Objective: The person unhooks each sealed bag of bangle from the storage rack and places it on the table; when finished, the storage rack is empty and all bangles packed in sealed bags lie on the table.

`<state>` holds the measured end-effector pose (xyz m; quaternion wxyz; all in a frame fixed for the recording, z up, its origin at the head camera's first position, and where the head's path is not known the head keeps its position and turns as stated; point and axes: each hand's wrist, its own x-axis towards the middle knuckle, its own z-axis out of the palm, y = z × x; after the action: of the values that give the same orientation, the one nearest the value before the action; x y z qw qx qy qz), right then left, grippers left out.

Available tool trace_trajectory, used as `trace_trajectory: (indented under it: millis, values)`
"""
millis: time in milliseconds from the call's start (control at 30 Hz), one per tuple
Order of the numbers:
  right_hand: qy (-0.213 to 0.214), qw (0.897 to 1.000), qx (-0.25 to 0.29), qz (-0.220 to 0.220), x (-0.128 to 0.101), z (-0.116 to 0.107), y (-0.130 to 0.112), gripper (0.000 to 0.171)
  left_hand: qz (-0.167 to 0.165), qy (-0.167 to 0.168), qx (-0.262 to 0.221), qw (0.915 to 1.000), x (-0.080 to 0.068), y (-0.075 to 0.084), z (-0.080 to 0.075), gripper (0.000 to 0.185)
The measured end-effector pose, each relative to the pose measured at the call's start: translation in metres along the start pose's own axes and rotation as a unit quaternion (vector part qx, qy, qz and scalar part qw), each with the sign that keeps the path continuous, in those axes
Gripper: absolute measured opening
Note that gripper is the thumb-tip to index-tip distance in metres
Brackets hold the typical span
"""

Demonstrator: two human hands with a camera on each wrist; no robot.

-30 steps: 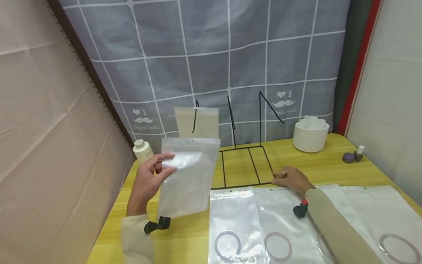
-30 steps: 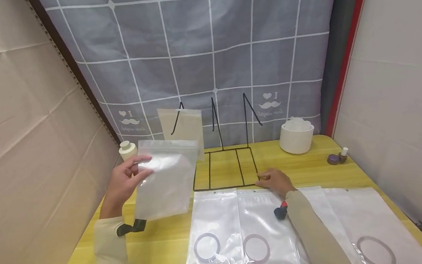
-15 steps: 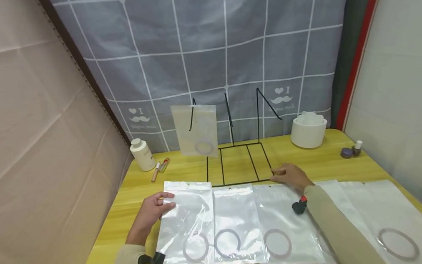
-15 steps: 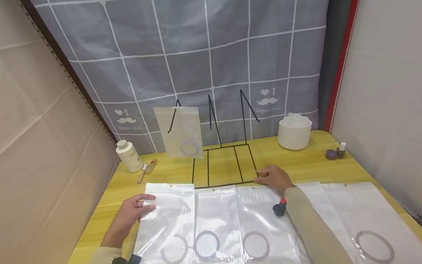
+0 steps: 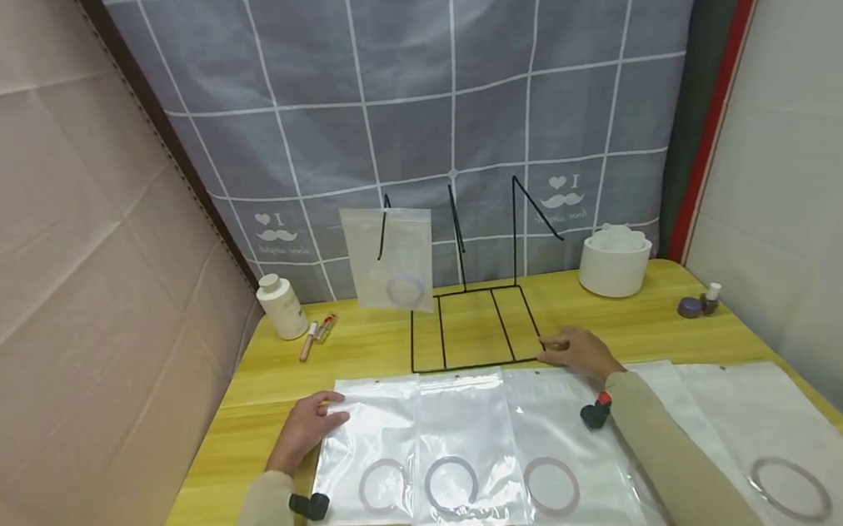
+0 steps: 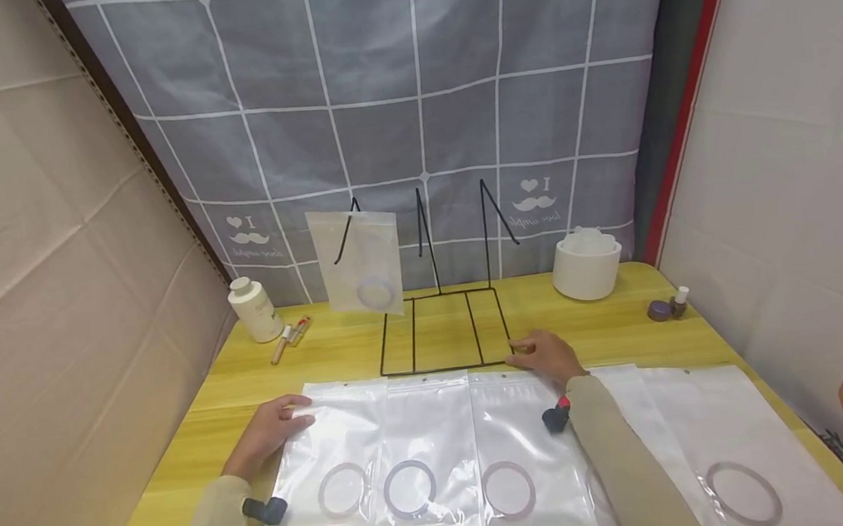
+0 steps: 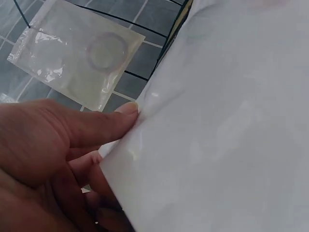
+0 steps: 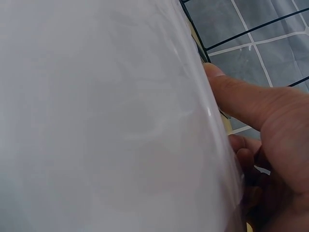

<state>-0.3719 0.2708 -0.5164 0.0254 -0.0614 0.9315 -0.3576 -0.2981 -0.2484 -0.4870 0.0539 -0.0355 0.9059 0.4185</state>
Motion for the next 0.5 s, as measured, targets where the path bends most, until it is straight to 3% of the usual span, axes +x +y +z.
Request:
trace_trajectory:
  millis: [200, 367, 500]
  values:
    - [0.005, 1.000, 0.008, -0.014, -0.0025, -0.0012, -0.0003, 0.058, 0.043, 0.009, 0.058, 0.9973, 0.0029, -0.0057, 0.0014, 0.038]
    - [0.005, 1.000, 0.005, -0.013, -0.0031, -0.0001, -0.0005, 0.058, 0.044, 0.009, 0.074, 0.9962, 0.0020, -0.0080, 0.0015, 0.041]
    - [0.006, 1.000, 0.005, -0.010, -0.0027, 0.0007, -0.0003, 0.057, 0.022, 0.011, 0.083, 0.9962, 0.0027, -0.0068, 0.0002, 0.043]
